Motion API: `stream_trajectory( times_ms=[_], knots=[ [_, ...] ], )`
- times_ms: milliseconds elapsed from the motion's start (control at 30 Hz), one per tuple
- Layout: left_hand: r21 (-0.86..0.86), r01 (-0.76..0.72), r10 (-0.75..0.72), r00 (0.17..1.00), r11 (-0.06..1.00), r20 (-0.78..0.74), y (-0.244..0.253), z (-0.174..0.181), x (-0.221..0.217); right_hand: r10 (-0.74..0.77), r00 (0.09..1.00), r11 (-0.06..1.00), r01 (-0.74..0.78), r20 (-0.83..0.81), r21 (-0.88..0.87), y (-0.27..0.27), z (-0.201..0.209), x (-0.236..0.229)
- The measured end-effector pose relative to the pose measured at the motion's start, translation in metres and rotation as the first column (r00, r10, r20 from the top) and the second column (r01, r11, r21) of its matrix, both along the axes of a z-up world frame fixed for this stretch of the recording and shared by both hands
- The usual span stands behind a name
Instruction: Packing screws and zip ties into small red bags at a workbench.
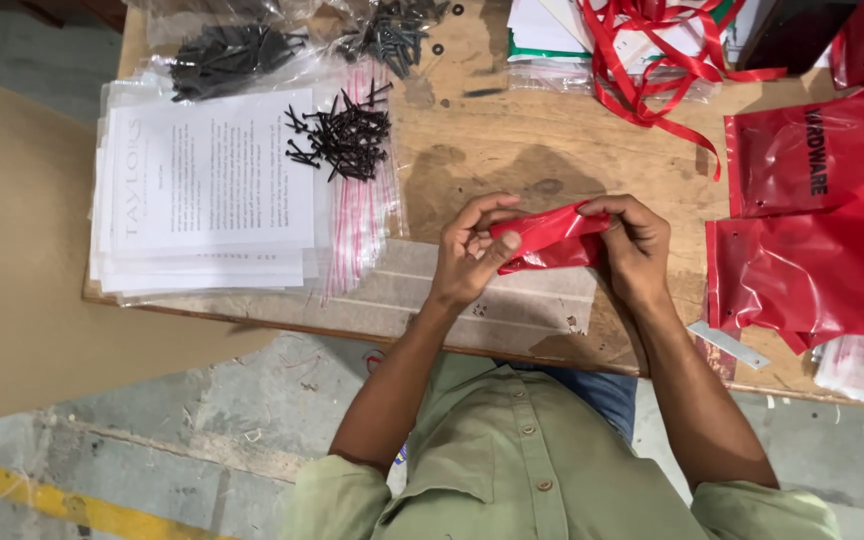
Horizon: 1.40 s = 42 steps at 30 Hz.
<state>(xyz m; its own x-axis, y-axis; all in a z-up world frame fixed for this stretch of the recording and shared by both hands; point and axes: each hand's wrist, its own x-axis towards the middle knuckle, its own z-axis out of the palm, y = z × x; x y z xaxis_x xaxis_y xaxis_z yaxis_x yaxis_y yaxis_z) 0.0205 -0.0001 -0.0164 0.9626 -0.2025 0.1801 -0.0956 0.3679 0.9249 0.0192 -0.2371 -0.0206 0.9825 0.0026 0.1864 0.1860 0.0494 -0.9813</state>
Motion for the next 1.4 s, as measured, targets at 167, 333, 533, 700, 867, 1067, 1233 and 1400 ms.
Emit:
stream_trajectory(
  times_ms=[167, 333, 533, 700, 867, 1067, 1233, 1400],
  knots=[
    [0.021, 0.006, -0.009, 0.994, 1.000, 0.112, 0.003, 0.009, -0.003, -0.008, 0.997, 0.999, 0.010, 0.075, -0.037, -0.001, 0.000, -0.001],
    [0.011, -0.051, 0.050, 0.991, 0.999, 0.127, -0.002, 0.003, -0.001, 0.004, 0.994, 1.000, -0.003, 0.107, -0.014, 0.008, 0.013, -0.004],
    [0.085, -0.130, 0.115, 0.979, 0.988, 0.166, -0.003, -0.007, 0.000, -0.083, 0.993, 0.995, 0.079, 0.079, 0.053, 0.009, 0.016, -0.006],
    [-0.003, -0.166, 0.164, 0.967, 0.986, 0.196, -0.003, -0.006, 0.006, 0.050, 0.987, 0.997, -0.058, 0.152, 0.049, 0.007, 0.010, -0.007],
    [0.080, -0.246, 0.226, 0.953, 0.966, 0.202, -0.001, -0.021, 0.003, 0.042, 0.977, 0.998, -0.031, 0.210, -0.057, 0.011, 0.025, -0.009],
    [0.070, -0.182, 0.175, 0.980, 0.981, 0.095, 0.003, -0.017, 0.000, 0.046, 0.963, 0.974, 0.017, 0.267, -0.227, 0.015, 0.043, -0.015],
    [0.063, -0.194, 0.185, 0.974, 0.979, 0.135, -0.002, 0.004, -0.004, 0.050, 0.988, 0.997, -0.040, 0.148, -0.066, 0.018, 0.044, -0.018],
    [0.116, -0.310, 0.283, 0.938, 0.944, 0.201, -0.007, -0.006, -0.002, -0.069, 0.996, 0.966, 0.079, -0.048, 0.245, 0.039, 0.067, -0.013]
  ],
)
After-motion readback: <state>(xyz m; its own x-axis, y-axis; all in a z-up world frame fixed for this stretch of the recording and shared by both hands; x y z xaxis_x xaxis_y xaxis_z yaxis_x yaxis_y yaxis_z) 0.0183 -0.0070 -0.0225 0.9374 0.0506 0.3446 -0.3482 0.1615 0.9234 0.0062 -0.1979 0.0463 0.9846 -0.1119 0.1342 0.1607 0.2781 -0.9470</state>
